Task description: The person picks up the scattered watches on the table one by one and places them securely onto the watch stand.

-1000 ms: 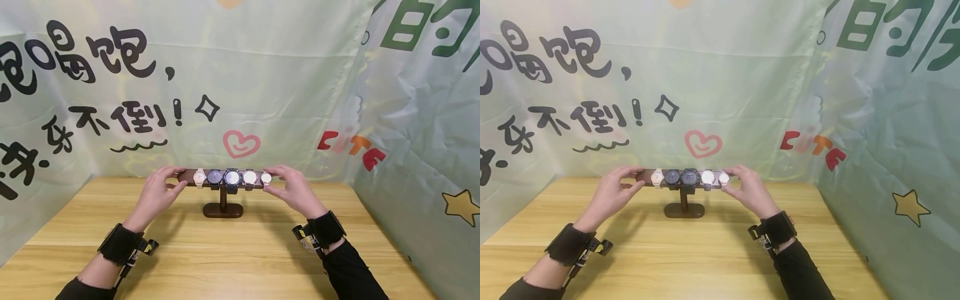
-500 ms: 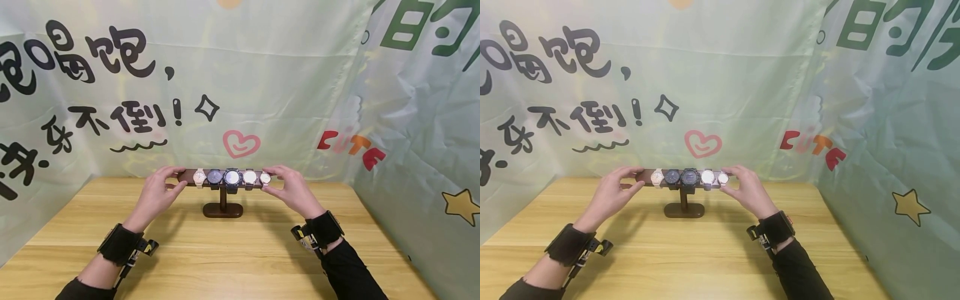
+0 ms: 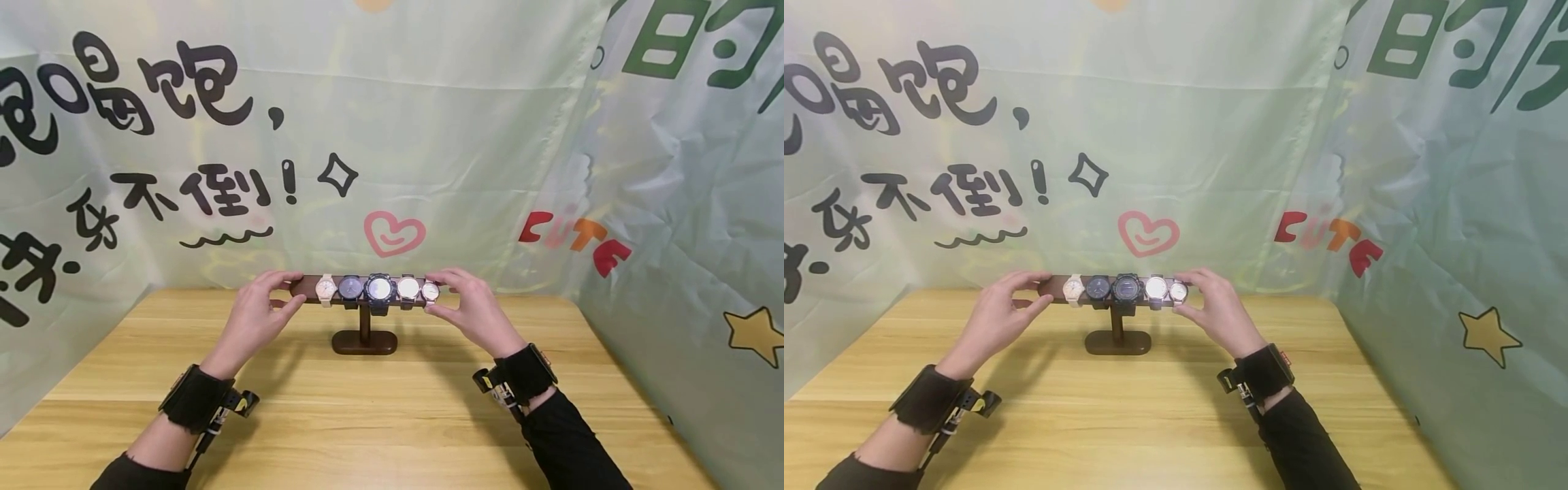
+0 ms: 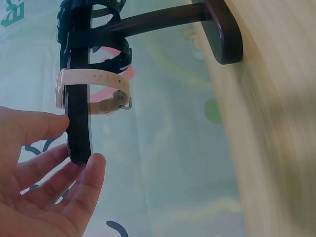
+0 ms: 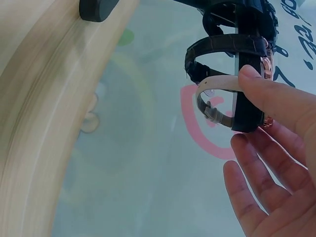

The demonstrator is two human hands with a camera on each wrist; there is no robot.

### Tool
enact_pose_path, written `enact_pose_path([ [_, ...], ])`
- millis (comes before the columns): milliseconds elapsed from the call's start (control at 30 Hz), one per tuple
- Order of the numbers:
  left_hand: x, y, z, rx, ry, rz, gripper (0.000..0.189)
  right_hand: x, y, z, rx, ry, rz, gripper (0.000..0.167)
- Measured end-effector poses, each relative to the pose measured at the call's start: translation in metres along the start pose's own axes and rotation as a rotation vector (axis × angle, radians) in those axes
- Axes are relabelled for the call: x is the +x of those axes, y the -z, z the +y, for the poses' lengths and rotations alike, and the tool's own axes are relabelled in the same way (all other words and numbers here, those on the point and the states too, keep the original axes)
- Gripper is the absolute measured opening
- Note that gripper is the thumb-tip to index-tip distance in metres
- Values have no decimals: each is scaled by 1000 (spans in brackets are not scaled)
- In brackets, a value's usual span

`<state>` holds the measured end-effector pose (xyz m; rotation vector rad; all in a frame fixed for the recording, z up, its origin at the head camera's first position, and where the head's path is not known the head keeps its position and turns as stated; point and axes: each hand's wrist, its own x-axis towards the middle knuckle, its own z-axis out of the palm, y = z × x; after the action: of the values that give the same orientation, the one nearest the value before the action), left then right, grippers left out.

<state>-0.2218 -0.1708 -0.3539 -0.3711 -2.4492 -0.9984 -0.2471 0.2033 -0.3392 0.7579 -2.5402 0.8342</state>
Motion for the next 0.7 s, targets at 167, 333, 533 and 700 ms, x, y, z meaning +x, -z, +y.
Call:
enact_pose_path([
  [167,0,0,0,2,2,-3,39,-1,0,0,-1,5,1,58],
  [333,1,1,-1,-7,2,-4,39,-2,1,1,0,5,-2,59],
  [533,1,2,0,-10,12,-13,40,-2,2,1,9,-4,-18,61],
  [700,0,3,1,-11,21,-18,41,-2,3,2,9,-11,-24,59],
])
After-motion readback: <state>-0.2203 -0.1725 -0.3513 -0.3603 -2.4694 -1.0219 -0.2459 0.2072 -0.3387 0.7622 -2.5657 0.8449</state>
